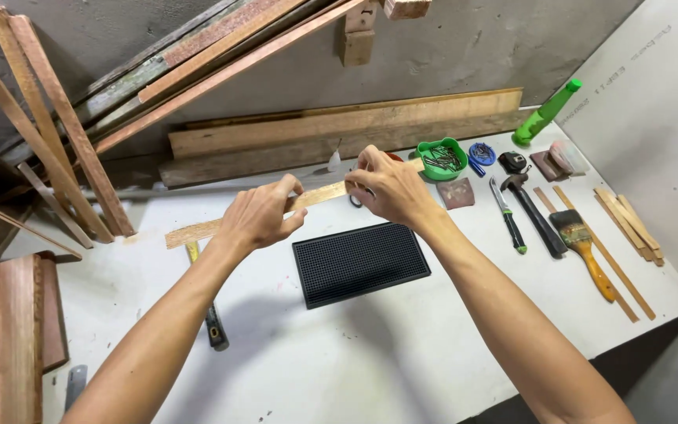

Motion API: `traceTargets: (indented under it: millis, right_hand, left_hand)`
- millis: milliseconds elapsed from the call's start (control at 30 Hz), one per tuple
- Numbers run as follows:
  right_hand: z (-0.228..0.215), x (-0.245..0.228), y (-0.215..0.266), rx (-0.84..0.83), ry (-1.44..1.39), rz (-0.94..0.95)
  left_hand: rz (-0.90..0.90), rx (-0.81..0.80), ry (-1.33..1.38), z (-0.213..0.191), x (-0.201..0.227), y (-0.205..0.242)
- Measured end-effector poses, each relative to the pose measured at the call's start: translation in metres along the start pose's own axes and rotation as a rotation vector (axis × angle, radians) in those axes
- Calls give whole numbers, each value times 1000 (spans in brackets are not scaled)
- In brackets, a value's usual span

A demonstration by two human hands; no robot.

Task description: Measuring a thin wood strip with a tape measure and using a utility knife to shave and shape the end.

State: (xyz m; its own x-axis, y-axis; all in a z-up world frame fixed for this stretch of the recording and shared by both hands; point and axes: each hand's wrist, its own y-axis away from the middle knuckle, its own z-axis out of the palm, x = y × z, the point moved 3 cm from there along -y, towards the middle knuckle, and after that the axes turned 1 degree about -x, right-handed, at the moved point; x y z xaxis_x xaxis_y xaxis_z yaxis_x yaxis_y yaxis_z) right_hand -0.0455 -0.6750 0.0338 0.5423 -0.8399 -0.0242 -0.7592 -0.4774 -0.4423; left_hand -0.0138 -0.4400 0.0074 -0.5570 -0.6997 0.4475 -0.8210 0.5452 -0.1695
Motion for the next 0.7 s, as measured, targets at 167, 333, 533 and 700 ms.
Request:
traceTargets:
  millis: [167,333,533,700]
  right_hand:
    - [16,38,42,-68,-15,-69]
    - [58,80,92,-110,-39,-93]
    - [126,113,151,-170,-209,-79]
    - [172,126,182,-173,-261,-85]
  left_hand:
    - [-21,47,-12,55,23,-4]
    - [27,132,-77,109,41,-10]
    - [-75,68,44,199,34,-2]
    - [-3,123,15,261,11,2]
